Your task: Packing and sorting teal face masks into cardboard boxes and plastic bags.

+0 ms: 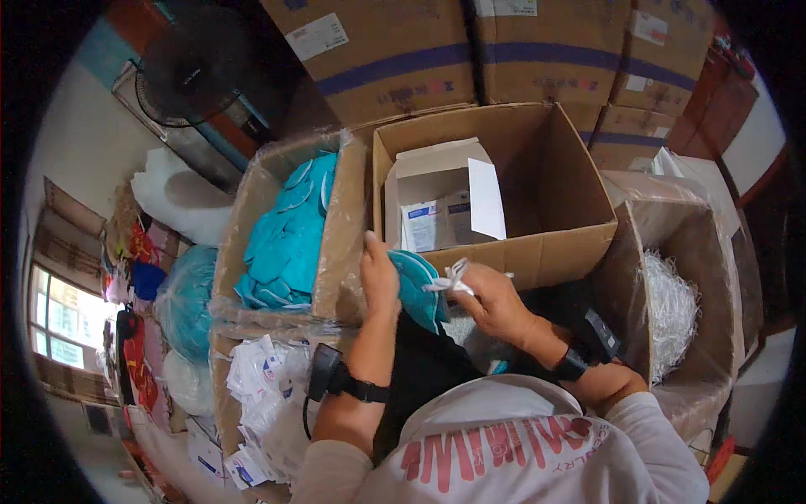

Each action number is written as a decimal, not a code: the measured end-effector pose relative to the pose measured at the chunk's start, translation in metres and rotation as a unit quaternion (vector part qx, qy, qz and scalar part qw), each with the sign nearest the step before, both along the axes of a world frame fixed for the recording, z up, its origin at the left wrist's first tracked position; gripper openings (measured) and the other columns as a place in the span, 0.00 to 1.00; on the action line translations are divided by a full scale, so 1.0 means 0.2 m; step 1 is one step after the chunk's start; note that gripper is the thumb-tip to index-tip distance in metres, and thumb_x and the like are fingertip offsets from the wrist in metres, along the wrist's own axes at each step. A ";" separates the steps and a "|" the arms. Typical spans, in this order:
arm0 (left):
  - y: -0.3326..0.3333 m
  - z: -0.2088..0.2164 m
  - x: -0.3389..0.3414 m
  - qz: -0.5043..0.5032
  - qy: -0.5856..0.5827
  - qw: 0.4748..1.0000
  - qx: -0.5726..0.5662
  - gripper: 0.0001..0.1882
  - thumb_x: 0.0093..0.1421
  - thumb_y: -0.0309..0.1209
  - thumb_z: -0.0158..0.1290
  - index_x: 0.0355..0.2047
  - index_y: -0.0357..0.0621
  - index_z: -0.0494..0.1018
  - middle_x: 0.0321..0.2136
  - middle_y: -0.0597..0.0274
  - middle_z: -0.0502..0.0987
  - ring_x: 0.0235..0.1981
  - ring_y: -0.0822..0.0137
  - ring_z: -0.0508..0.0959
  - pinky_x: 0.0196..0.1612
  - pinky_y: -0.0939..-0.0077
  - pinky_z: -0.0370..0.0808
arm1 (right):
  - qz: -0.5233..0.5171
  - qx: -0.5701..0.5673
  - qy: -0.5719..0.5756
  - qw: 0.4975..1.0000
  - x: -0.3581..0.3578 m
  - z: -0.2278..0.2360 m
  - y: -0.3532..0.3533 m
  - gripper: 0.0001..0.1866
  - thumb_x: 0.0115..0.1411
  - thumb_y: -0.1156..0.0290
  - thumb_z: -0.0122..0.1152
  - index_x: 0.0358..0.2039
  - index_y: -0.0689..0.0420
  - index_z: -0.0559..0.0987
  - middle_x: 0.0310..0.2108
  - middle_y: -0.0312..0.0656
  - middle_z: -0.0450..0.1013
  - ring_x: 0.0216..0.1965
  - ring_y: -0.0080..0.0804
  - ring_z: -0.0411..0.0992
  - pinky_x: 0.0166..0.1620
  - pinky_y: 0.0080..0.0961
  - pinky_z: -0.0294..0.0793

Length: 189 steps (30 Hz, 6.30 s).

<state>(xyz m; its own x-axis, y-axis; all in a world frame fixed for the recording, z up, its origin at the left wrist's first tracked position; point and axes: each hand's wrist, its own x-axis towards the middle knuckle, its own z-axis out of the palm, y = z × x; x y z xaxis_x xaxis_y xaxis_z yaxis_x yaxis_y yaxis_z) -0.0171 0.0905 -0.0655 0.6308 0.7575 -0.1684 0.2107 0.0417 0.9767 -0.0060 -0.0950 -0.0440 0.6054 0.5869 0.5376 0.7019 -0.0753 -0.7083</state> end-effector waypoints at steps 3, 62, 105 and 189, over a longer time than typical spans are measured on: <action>-0.08 -0.02 -0.02 -0.168 0.046 0.985 -0.007 0.28 0.61 0.53 0.35 0.24 0.38 0.68 0.18 0.64 0.66 0.22 0.70 0.66 0.28 0.75 0.63 | 0.099 0.051 0.041 0.993 -0.01 0.15 0.11 0.11 0.58 0.66 0.48 0.27 0.61 0.69 0.23 0.50 0.64 0.29 0.49 0.65 0.36 0.35 0.62; 0.02 -1.04 1.03 -0.294 0.282 0.909 0.086 0.20 0.52 0.38 0.47 0.39 0.35 0.67 0.38 0.40 0.71 0.43 0.45 0.70 0.43 0.58 0.67 | -0.338 -0.253 0.305 0.853 0.27 -0.23 -1.36 0.10 0.57 0.74 0.51 0.38 0.66 0.72 0.38 0.45 0.69 0.36 0.30 0.69 0.42 0.20 0.67; -0.12 -0.74 0.94 -0.253 0.128 0.951 0.125 0.17 0.52 0.29 0.46 0.42 0.37 0.64 0.41 0.41 0.69 0.43 0.44 0.69 0.44 0.61 0.67 | -0.218 -0.396 0.279 0.847 0.07 -0.05 -1.06 0.10 0.58 0.68 0.52 0.35 0.62 0.74 0.31 0.45 0.71 0.32 0.31 0.70 0.36 0.23 0.68; -0.27 0.22 -0.22 -0.550 -0.030 0.685 0.477 0.06 0.56 0.32 0.44 0.26 0.46 0.68 0.23 0.60 0.71 0.30 0.60 0.71 0.35 0.66 0.64 | 0.203 -0.461 0.101 0.858 0.15 0.26 -0.31 0.17 0.58 0.57 0.48 0.32 0.60 0.72 0.26 0.51 0.72 0.29 0.49 0.70 0.33 0.36 0.68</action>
<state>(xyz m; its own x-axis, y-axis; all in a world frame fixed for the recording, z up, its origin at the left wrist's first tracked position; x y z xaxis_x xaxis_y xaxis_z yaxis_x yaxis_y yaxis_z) -0.0619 0.0363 -0.0216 0.8919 -0.4350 0.1237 -0.4403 -0.7723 0.4579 0.0235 -0.1561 0.0073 0.2771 0.8910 -0.3597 0.6731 -0.4472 -0.5890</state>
